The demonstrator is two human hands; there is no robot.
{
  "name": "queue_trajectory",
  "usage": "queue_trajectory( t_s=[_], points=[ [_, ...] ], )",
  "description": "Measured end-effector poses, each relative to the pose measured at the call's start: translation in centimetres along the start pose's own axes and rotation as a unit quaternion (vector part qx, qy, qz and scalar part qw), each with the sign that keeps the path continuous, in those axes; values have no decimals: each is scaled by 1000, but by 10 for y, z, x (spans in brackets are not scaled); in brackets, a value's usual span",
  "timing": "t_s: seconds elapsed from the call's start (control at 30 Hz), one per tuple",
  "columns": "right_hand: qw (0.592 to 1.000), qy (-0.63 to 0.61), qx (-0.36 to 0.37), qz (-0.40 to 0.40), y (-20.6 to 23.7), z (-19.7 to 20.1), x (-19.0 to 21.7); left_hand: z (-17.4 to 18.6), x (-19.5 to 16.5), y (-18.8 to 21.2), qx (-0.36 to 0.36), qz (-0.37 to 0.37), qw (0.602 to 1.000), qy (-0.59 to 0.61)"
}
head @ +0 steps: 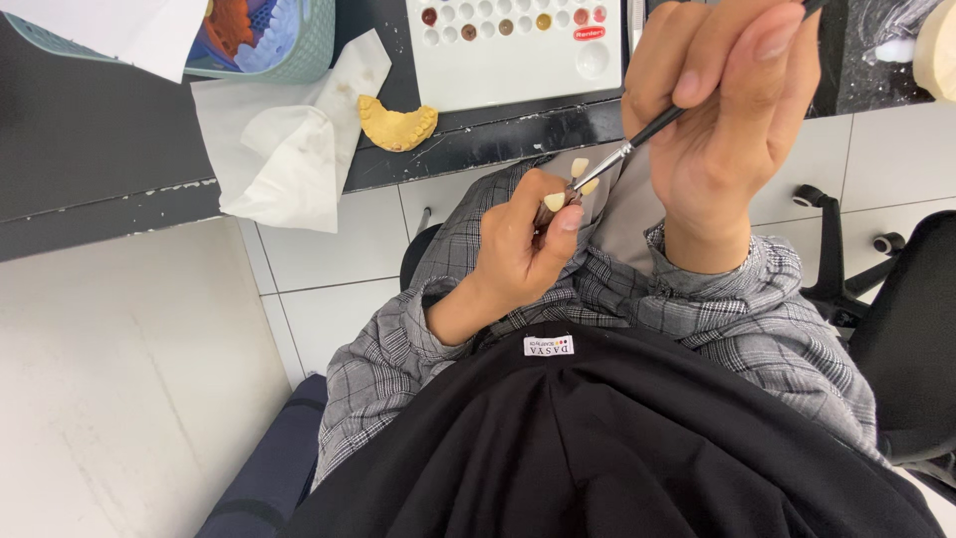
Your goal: The person holds small dental crown prosthetic teeth in one hand and uses a fine brush to apply stain from a palette of color wells onto the crowns. They dip the brush into different palette wells, rotate the crowns to reach various surfaces, and work on multiple crowns one at a time over a laboratory bench.
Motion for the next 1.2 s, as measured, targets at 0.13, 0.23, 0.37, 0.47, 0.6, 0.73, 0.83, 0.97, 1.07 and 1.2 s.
queue_trajectory(
  t_s=[0.13,0.23,0.37,0.47,0.6,0.73,0.83,0.97,1.07,1.2],
  points=[
    [1000,-7,-15,12,1,4,0,2,-2,2,-5,-9,1000,5],
    [1000,-13,-17,8,3,4,1,1,-1,2,-6,-7,1000,0],
    [1000,-7,-11,-9,6,1,-1,1,-1,2,-6,-7,1000,-3],
    [1000,-13,-26,-2,4,4,-1,1,-1,2,-5,-7,1000,1],
    [1000,-8,-24,12,3,4,3,3,-4,2,-4,-13,1000,-7],
    [1000,0,-18,12,4,2,5,2,-6,2,-1,-17,1000,0],
    [1000,3,-27,13,4,3,4,2,-7,2,4,-18,1000,1],
    [1000,3,-20,15,3,2,6,2,-6,2,6,-18,1000,-1],
    [1000,7,-20,13,2,2,7,3,-7,2,2,-20,1000,-6],
    [1000,9,-9,14,-1,-1,8,3,-7,1,2,-21,1000,-5]
  ],
)
Point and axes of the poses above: each hand's wrist, its own y-axis away from the middle knuckle, its own z-axis out of the back of the hand, x = y × z, the point moved 10 cm from there along -y, towards the middle knuckle, and after that the axes turned 12 degrees about -y, right-handed, at the moved point
